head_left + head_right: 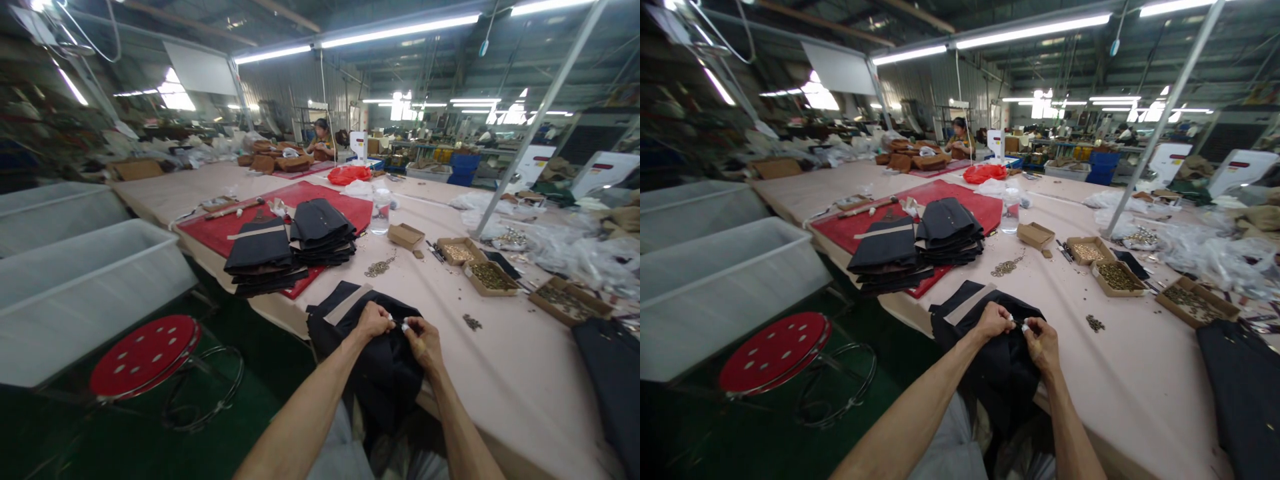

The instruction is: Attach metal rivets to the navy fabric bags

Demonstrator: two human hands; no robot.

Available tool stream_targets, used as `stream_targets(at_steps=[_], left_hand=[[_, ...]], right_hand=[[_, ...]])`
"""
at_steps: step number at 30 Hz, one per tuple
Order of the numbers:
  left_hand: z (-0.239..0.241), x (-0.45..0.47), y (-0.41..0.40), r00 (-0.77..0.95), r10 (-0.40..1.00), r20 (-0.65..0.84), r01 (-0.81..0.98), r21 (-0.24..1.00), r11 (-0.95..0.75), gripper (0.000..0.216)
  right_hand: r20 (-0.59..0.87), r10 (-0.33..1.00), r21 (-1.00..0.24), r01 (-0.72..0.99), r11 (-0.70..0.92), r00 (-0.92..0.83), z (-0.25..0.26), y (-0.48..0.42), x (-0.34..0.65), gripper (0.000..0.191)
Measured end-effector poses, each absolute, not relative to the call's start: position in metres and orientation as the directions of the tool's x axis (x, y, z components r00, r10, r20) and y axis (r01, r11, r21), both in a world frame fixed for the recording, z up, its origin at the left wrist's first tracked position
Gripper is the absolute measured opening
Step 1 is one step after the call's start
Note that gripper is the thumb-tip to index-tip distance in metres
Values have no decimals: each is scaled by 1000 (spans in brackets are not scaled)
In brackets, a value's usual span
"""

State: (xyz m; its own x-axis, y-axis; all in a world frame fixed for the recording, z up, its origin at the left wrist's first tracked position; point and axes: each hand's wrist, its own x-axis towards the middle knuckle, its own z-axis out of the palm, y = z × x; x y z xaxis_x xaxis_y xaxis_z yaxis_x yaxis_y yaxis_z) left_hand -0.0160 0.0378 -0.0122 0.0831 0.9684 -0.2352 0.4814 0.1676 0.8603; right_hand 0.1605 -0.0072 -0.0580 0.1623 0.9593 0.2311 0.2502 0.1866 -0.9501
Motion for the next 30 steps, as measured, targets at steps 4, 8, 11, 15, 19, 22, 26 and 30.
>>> stream_targets(at_steps=[4,8,11,15,19,22,26,30], left_hand=[[-17,-10,37,30,973,-230,478,858,188,13],[-19,-5,34,8,985,-173,447,882,151,11],[-17,-4,31,1,989,-149,397,908,136,10],[-15,-4,30,7,993,-116,404,909,103,10],[-18,-7,31,22,996,-92,428,901,74,9],[-21,-7,32,27,995,-97,434,898,76,11],[-23,-7,33,37,993,-114,461,883,84,14],[-22,-6,30,24,995,-100,516,853,74,15]], right_hand=[[195,964,-963,221,152,184,-62,-3,163,28],[157,964,-979,160,124,215,-66,1,163,30],[135,968,-989,93,118,211,-64,1,163,32],[49,976,-998,-33,57,211,-59,0,164,38],[13,970,-995,-94,37,244,-56,-3,165,36],[37,971,-997,-60,53,236,-54,-5,164,36],[88,974,-996,16,87,209,-56,-4,160,33],[106,970,-994,59,95,218,-65,0,159,28]])
